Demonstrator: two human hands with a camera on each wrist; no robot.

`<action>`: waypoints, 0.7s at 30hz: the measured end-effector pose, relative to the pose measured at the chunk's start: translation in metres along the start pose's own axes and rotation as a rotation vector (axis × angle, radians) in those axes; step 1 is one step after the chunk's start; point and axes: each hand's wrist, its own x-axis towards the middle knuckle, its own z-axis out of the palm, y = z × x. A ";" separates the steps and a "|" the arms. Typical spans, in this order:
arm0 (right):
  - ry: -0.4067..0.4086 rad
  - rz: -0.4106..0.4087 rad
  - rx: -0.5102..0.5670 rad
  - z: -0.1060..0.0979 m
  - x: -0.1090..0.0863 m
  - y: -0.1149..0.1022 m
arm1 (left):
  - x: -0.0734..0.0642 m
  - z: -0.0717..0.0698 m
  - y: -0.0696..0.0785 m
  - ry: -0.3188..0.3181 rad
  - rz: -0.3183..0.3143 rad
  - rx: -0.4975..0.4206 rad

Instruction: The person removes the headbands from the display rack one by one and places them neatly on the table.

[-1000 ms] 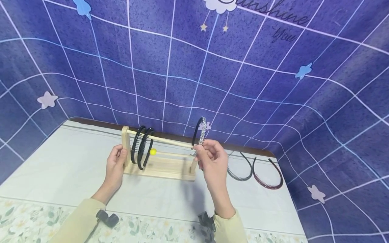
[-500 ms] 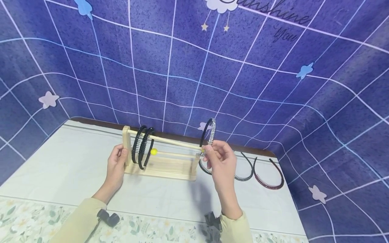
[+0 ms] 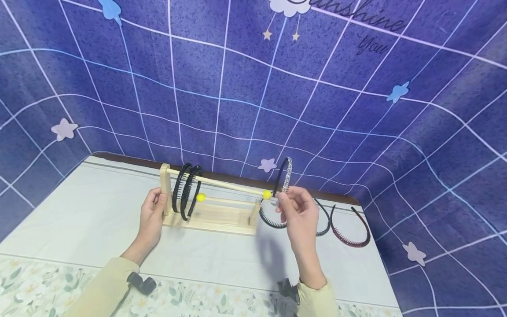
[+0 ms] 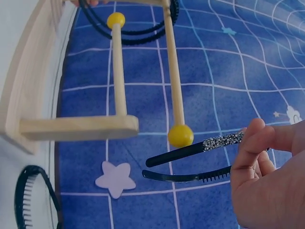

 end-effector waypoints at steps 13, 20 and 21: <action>0.010 0.077 -0.123 -0.017 0.001 0.011 | 0.000 -0.001 0.001 -0.008 -0.001 0.010; 0.012 0.108 -0.200 -0.027 -0.002 0.016 | 0.000 -0.001 0.000 -0.007 -0.004 0.008; 0.013 0.110 -0.204 -0.028 -0.002 0.017 | 0.000 -0.001 0.001 -0.006 -0.002 0.003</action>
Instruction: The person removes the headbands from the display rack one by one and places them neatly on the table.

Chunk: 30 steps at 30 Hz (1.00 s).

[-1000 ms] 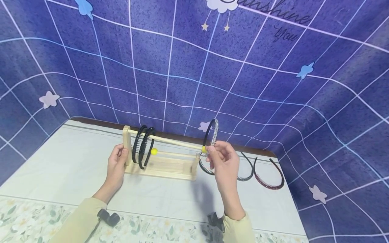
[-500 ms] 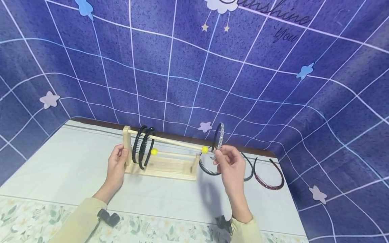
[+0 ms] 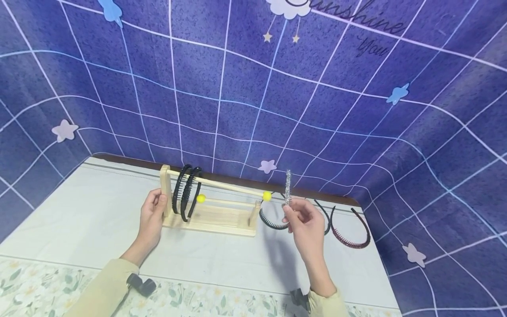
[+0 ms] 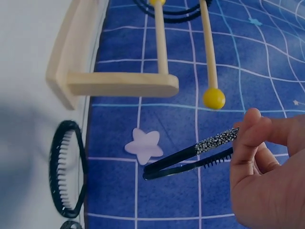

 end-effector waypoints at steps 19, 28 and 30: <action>0.050 0.036 -0.218 -0.034 -0.006 0.027 | -0.001 0.001 0.001 0.010 -0.001 -0.009; 0.025 0.023 -0.370 -0.053 -0.013 0.036 | -0.001 0.001 0.000 0.010 0.008 -0.008; 0.021 0.022 -0.387 -0.057 -0.015 0.037 | -0.001 0.001 0.001 0.001 0.011 0.008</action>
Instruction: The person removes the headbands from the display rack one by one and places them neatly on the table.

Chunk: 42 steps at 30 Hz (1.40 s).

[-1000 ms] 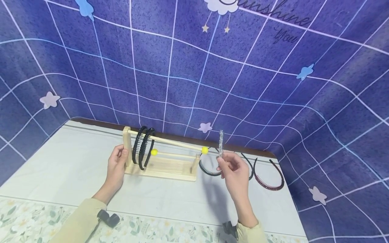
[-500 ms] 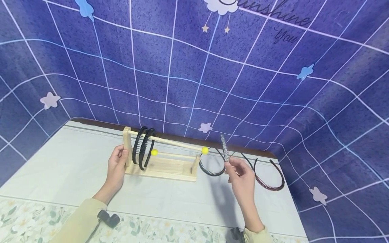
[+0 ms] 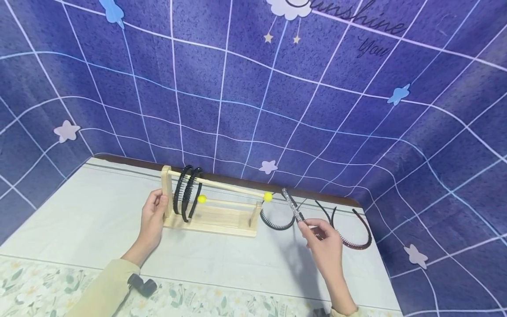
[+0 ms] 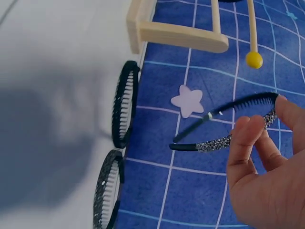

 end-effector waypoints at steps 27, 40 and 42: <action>-0.109 -0.280 0.014 -0.017 -0.007 0.038 | 0.001 -0.001 0.001 -0.024 0.008 0.025; -0.298 -0.376 -0.075 -0.027 -0.011 0.052 | 0.000 0.000 0.001 -0.026 -0.004 0.038; -0.334 -0.365 -0.098 -0.028 -0.011 0.056 | 0.000 0.000 0.001 -0.021 -0.004 0.037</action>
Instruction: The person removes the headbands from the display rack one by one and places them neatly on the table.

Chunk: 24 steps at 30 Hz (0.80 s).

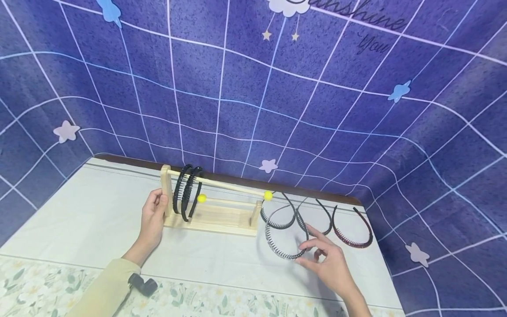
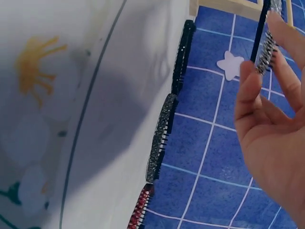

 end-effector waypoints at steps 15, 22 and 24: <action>-0.180 -0.076 -0.005 0.010 -0.007 0.010 | -0.001 0.001 -0.001 0.006 -0.001 -0.031; -0.241 -0.055 0.007 0.014 -0.010 0.013 | -0.001 0.000 0.000 -0.003 0.006 -0.007; -0.252 -0.063 0.002 0.014 -0.011 0.014 | -0.001 -0.001 0.000 -0.005 0.007 -0.005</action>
